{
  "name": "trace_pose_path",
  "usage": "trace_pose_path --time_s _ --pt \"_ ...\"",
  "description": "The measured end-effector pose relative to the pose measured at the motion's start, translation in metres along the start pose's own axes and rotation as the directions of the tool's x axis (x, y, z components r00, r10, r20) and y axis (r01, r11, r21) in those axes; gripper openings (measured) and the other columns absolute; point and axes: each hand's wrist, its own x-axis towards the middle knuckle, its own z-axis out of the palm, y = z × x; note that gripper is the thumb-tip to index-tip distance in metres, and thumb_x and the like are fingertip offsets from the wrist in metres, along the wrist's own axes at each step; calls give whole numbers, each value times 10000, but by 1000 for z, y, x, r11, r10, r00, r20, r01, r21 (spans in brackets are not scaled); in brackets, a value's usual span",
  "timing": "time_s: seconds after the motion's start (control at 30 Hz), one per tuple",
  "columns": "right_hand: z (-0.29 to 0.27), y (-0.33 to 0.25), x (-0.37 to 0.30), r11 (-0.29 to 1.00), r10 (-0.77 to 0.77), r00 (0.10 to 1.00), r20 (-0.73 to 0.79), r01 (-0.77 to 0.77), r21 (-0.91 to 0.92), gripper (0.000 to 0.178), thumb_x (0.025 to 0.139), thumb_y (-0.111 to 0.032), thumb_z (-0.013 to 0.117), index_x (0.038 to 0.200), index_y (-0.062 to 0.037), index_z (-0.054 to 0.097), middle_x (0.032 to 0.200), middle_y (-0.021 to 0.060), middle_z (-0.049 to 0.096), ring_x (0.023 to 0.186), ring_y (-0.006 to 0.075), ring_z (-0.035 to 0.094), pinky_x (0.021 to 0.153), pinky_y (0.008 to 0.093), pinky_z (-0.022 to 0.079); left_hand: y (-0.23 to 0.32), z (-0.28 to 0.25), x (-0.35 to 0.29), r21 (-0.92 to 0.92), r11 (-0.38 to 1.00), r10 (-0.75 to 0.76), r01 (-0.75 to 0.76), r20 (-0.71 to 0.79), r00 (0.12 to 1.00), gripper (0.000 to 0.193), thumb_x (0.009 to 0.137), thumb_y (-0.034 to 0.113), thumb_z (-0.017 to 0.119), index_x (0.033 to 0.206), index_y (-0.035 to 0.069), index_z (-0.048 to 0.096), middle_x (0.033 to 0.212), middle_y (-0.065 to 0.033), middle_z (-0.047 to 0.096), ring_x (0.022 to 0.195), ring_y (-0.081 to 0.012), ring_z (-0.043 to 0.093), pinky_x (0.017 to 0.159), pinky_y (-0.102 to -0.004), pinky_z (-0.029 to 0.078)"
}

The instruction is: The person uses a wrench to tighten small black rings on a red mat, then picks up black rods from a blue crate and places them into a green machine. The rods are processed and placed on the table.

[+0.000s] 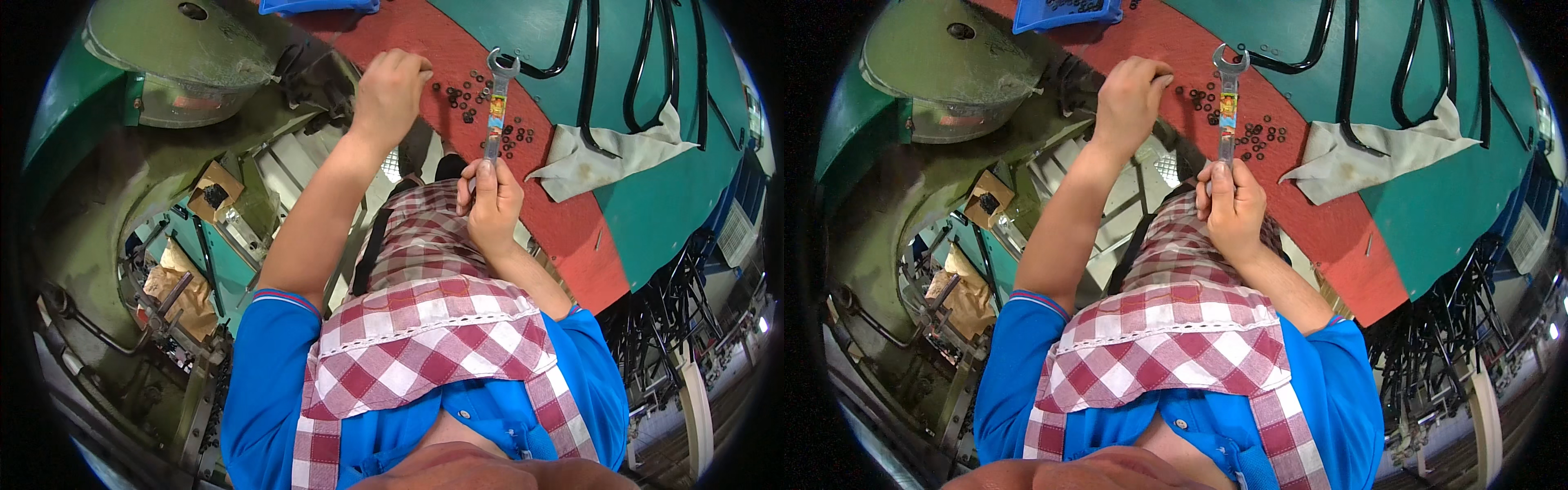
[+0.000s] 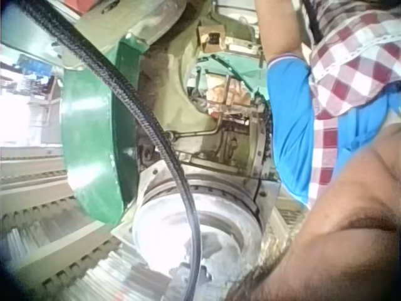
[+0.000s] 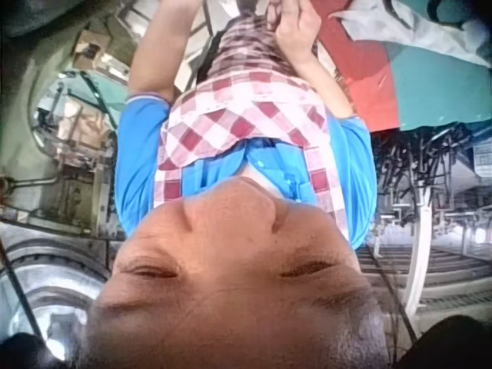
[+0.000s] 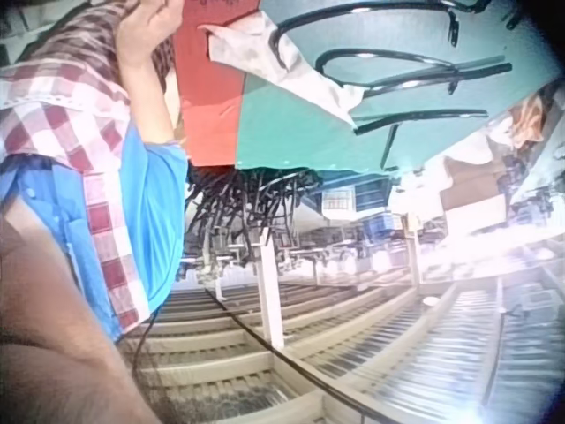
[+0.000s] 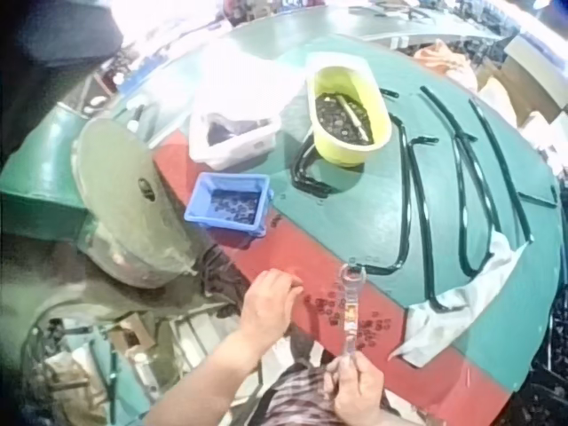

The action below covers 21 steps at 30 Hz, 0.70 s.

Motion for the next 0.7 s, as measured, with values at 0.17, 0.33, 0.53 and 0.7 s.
trace_pose_path --time_s 0.17,0.33,0.53,0.7 --pt "-8 -4 -1 1000 -21 1000 -19 21 21 285 1050 -208 409 884 -10 529 568 14 484 463 64 438 431 229 378 22 8 -6 -100 994 58 -49 94 994 109 854 74 637 946 24 666 910 -137 647 887 -331 611 782 -406 493" --pt "-18 -9 -4 998 -34 999 -42 36 48 291 1052 -226 412 881 -17 523 572 20 497 458 61 434 427 225 363 15 -1 -13 -27 999 -47 43 -170 984 406 893 186 641 1249 3 573 1269 -203 554 1211 -390 492 1017 -463 399" --pt "-21 -1 -3 998 -49 997 -56 51 37 298 1053 -236 410 879 -21 522 575 19 505 455 57 432 424 218 354 33 32 -45 166 986 15 -34 116 993 919 883 470 618 1499 -56 184 1549 -274 205 1444 -445 189 1171 -536 164" --pt "-22 -5 -3 996 -69 996 -63 72 50 301 1054 -240 411 879 -24 525 581 17 510 457 54 435 424 212 350 50 40 -55 -62 993 112 -103 160 981 941 849 469 648 1494 -49 200 1538 -281 222 1443 -441 197 1174 -528 166"
